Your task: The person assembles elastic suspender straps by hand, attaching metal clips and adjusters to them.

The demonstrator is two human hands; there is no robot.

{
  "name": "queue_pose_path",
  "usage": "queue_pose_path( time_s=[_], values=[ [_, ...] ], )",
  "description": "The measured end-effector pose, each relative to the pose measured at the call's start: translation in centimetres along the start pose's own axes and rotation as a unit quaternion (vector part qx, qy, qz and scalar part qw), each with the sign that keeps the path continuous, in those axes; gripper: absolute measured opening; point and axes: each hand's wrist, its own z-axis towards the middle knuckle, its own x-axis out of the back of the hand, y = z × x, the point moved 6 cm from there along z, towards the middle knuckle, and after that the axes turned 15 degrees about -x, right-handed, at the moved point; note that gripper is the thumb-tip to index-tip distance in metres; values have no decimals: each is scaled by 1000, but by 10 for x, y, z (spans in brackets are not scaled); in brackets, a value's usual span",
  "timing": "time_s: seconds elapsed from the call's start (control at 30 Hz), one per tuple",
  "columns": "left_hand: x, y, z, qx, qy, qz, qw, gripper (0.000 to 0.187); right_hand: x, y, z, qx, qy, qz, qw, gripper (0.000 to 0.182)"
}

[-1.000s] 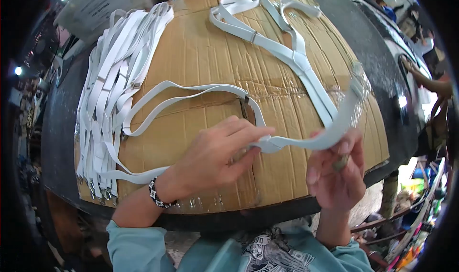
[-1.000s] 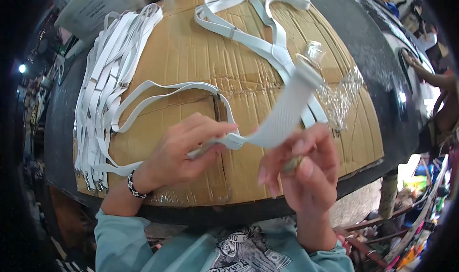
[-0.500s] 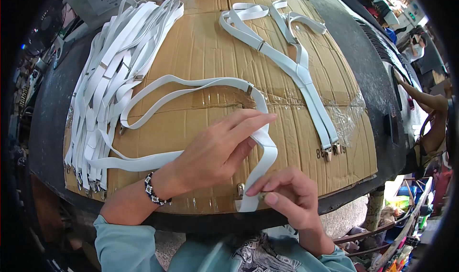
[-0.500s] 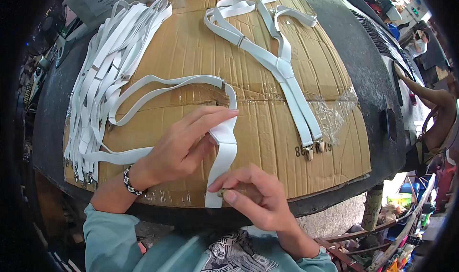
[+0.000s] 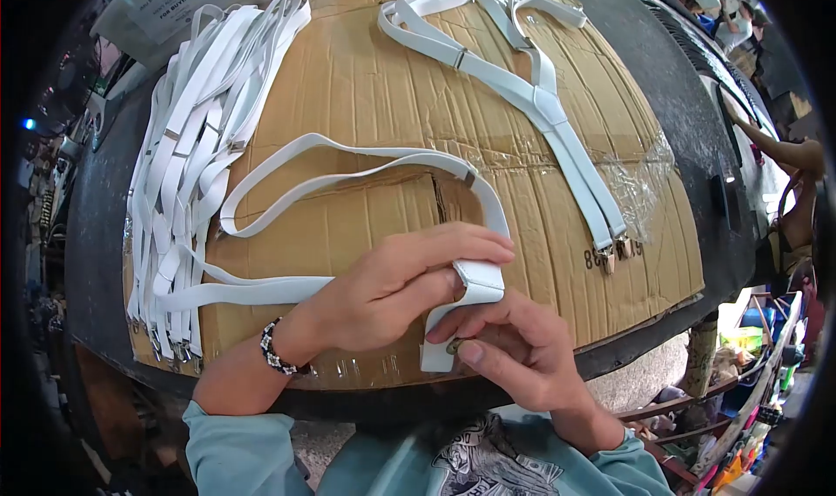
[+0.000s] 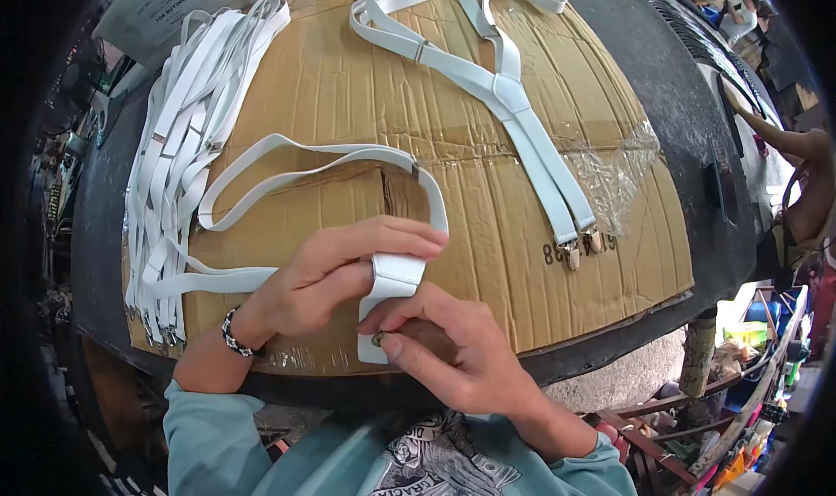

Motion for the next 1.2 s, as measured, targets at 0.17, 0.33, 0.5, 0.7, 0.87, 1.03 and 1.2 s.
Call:
queue_pose_path(
  time_s=[0.17,0.33,0.5,0.7,0.87,1.03,1.2],
  values=[
    [-7,-1,-4,63,31,-92,993,41,0,-7,2,18,45,-127,991,12],
    [-1,-6,-2,43,19,27,999,32,1,-8,1,-6,56,-179,982,13],
    [-3,-3,-1,41,-25,106,993,27,13,-16,-12,21,66,-109,992,14],
    [0,-4,-4,78,-34,128,988,32,49,-34,-13,118,173,-141,968,19],
    [-6,-1,-1,22,-44,172,984,39,48,-47,-3,171,178,-211,946,21],
    [-10,3,-2,-14,-63,199,978,37,44,-60,2,205,153,-283,924,22],
    [-11,8,-3,-30,-81,235,968,37,26,-64,7,232,130,-343,901,22]
  ],
)
